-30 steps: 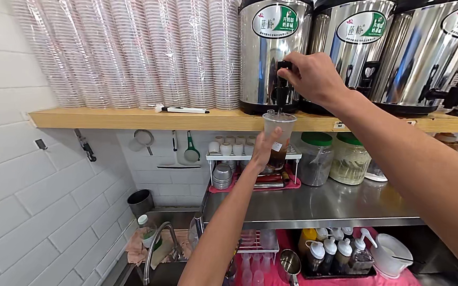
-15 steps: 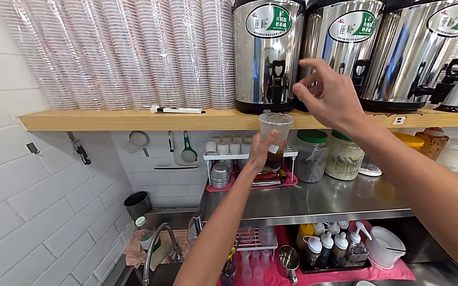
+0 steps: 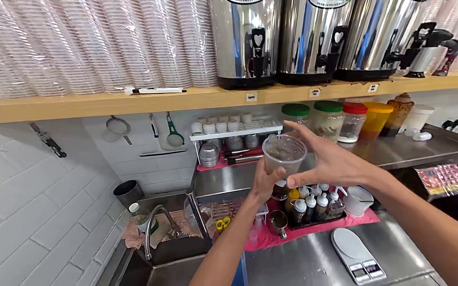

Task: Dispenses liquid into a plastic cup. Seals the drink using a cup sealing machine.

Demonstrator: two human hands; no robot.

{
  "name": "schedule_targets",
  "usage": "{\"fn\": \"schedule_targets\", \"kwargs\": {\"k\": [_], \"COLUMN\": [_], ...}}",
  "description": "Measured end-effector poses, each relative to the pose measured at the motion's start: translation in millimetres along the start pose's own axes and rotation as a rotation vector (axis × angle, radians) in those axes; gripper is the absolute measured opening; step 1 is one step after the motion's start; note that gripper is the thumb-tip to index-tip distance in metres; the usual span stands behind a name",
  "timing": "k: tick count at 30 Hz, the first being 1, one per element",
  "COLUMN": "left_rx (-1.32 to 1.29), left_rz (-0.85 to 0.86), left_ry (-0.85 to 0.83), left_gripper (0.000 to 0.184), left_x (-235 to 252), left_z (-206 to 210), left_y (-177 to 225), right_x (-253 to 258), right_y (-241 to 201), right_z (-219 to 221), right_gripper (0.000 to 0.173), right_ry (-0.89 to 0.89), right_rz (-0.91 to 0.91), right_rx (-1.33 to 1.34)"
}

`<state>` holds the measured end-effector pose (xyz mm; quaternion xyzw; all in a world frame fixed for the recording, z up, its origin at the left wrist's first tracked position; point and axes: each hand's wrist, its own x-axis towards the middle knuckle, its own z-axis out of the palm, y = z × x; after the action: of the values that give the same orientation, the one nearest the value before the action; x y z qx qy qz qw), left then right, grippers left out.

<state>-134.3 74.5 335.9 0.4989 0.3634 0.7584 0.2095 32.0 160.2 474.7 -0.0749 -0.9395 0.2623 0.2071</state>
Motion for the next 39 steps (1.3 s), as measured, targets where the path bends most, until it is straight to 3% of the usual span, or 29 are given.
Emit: {"fn": "schedule_targets", "kwargs": {"k": [4, 8, 17, 22, 31, 36, 39], "left_rx": [-0.01, 0.006, -0.056, -0.107, -0.199, -0.246, -0.233], "left_rz": [0.003, -0.065, -0.188, -0.213, -0.4, -0.443, -0.384], "left_ry": [-0.009, -0.059, -0.161, -0.319, -0.565, -0.729, -0.857], "left_gripper": [0.089, 0.105, 0.11, 0.103, 0.106, 0.097, 0.099], "left_x": [-46, -85, -169, -195, -214, -215, -218], "left_z": [26, 60, 178, 265, 448, 545, 600], "left_y": [-22, -45, -117, -149, -204, -223, -243], "right_x": [-45, -94, -234, -325, -494, -580, -630], "right_y": [12, 21, 81, 126, 200, 222, 225], "right_z": [12, 12, -10, -43, -133, -179, -204], "right_gripper": [0.123, 0.119, 0.116, 0.116, 0.112, 0.114, 0.122], "right_ry": [-0.02, -0.069, -0.112, -0.1, -0.027, 0.069, 0.14], "right_rz": [0.042, 0.135, 0.302, 0.332, 0.423, 0.508, 0.604], "right_rx": [0.042, 0.023, -0.072, -0.088, -0.167, -0.221, -0.247]}}
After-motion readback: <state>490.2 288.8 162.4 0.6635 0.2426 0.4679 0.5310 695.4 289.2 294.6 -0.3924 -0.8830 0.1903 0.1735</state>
